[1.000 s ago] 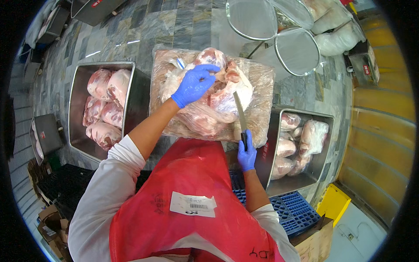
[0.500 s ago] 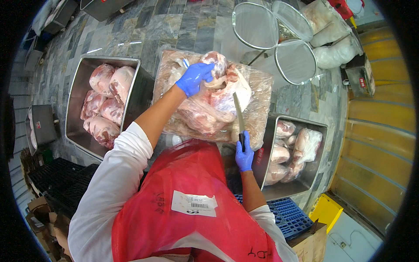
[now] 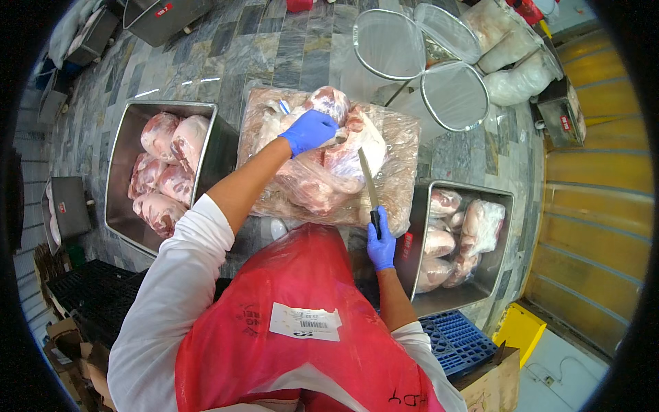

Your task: The person unwraps a large piece of meat from plastic wrap on a cutting board. They then use a knife to cut the meat into smaller pieces and place them into a metal tray.

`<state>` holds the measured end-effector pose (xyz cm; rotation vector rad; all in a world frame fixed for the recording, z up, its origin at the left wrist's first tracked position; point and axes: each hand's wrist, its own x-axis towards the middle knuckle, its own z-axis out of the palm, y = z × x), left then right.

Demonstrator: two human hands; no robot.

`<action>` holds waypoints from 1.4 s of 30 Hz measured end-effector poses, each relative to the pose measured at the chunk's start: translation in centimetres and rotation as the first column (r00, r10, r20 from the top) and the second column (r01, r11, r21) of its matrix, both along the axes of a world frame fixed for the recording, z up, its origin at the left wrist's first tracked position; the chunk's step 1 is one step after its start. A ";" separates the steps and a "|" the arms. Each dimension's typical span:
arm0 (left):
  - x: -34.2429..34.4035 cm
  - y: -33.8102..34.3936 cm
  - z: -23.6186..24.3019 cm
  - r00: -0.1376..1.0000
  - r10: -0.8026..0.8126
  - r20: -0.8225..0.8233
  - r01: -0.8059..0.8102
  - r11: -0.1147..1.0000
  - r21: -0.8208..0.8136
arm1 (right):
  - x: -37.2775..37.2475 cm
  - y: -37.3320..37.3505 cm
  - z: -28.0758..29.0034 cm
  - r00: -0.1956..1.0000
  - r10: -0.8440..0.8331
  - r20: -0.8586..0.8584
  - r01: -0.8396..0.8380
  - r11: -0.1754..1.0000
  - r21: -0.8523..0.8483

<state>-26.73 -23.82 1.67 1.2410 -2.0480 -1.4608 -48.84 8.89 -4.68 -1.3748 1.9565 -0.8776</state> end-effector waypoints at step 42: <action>-4.3 -0.3 3.8 0.782 -0.215 0.585 0.349 0.929 -0.124 | 1.0 0.3 -0.3 1.000 -0.009 0.028 0.009 1.000 -0.005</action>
